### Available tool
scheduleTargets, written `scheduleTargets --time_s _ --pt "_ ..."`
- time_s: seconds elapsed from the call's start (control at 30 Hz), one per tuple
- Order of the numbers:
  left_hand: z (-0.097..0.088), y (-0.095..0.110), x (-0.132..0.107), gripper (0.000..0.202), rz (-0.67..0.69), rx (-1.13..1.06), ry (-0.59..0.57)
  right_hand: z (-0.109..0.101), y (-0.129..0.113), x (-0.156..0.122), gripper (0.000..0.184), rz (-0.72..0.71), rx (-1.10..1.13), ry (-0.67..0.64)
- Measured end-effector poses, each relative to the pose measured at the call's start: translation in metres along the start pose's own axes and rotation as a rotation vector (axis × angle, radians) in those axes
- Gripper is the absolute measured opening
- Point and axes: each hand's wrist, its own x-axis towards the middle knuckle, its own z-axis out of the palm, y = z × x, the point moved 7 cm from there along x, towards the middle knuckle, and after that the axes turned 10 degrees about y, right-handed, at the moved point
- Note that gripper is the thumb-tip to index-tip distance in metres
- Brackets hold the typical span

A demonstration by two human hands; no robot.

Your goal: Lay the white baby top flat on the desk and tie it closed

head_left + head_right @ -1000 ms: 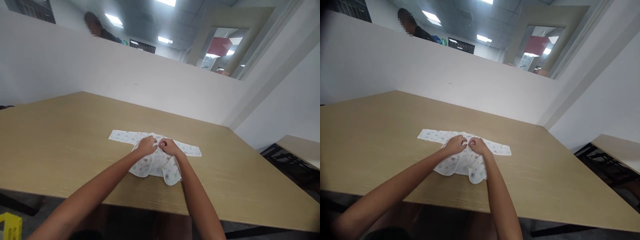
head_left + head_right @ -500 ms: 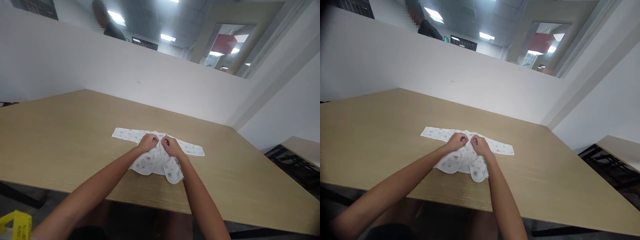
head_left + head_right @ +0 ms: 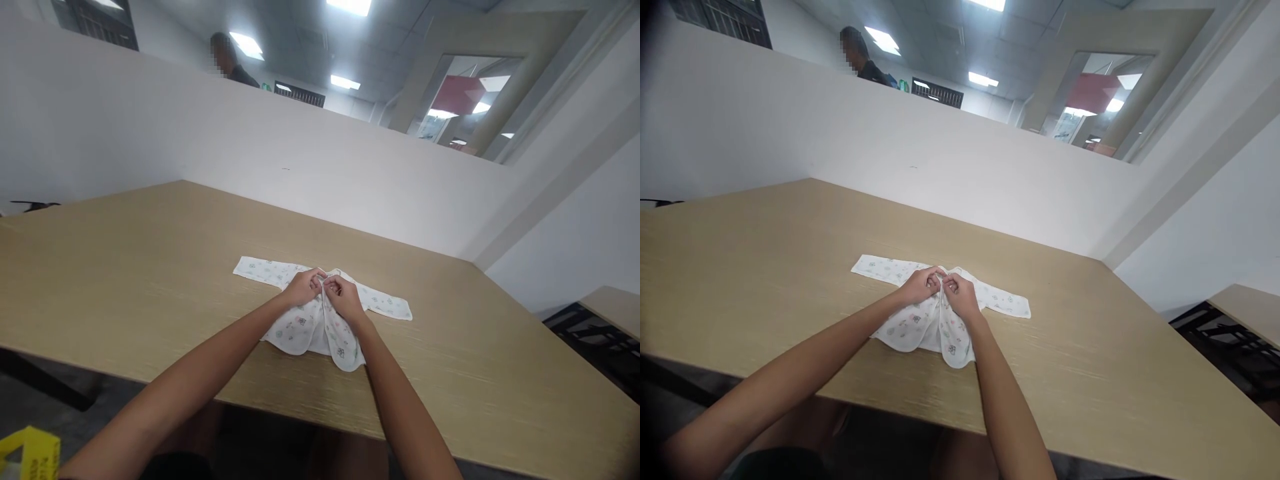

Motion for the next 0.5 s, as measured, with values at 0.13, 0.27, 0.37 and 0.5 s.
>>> scheduleTargets --time_s 0.13,0.27,0.37,0.5 --pt "-0.0019 0.0013 -0.001 0.036 0.018 0.009 0.031 -0.0027 -0.0047 -0.0063 0.024 0.002 0.03 0.013" --pt "-0.0017 0.0005 -0.0011 0.037 0.003 0.007 0.03 -0.003 -0.0074 -0.0089 0.023 0.005 0.022 0.014" --pt "-0.0013 0.0003 -0.0007 0.038 0.0 -0.009 0.026 -0.0026 -0.0066 -0.0093 0.023 0.022 0.039 0.016" --pt "0.0 -0.0025 -0.0004 0.04 -0.029 -0.047 0.009 -0.0021 -0.0021 -0.0095 0.028 0.07 0.088 0.025"
